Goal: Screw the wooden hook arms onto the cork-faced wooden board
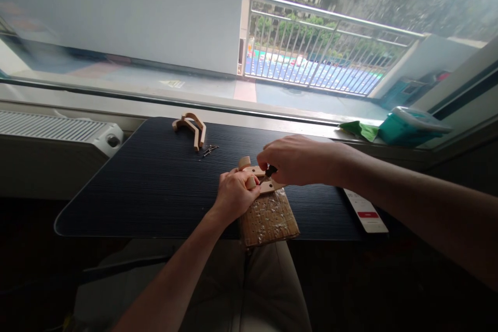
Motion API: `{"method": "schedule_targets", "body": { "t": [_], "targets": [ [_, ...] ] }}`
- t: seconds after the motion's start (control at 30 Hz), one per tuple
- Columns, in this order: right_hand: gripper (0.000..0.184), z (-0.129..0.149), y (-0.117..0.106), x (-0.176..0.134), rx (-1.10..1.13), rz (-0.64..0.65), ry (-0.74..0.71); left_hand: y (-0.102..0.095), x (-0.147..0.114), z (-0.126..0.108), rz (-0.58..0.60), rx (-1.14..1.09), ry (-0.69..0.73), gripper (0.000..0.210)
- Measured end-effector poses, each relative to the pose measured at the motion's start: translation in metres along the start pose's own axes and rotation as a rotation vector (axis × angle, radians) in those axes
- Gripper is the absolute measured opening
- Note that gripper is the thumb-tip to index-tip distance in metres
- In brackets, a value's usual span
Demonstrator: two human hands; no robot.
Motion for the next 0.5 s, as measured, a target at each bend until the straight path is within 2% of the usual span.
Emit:
{"method": "schedule_targets", "body": {
  "t": [0.17,0.33,0.5],
  "targets": [
    [0.021,0.0039,0.0009,0.0015,-0.058,-0.016,0.006,0.0002,-0.0002,0.0011,-0.007,-0.011,0.003,0.007],
    [0.023,0.0050,0.0008,0.0021,-0.057,-0.031,0.014,0.0001,-0.0010,0.0007,-0.009,-0.022,0.010,0.005],
    [0.022,0.0061,-0.0027,-0.0025,-0.074,0.036,0.014,0.0002,-0.0012,0.0017,-0.008,-0.009,0.014,0.005]
  ]
}}
Point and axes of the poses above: each hand's wrist, its own x-axis towards the middle knuckle, its own y-axis out of the palm, z = x × y, the point moved 6 cm from there along x, towards the middle knuckle, and after that the axes turned 6 degrees about -x, right-handed, at the moved point
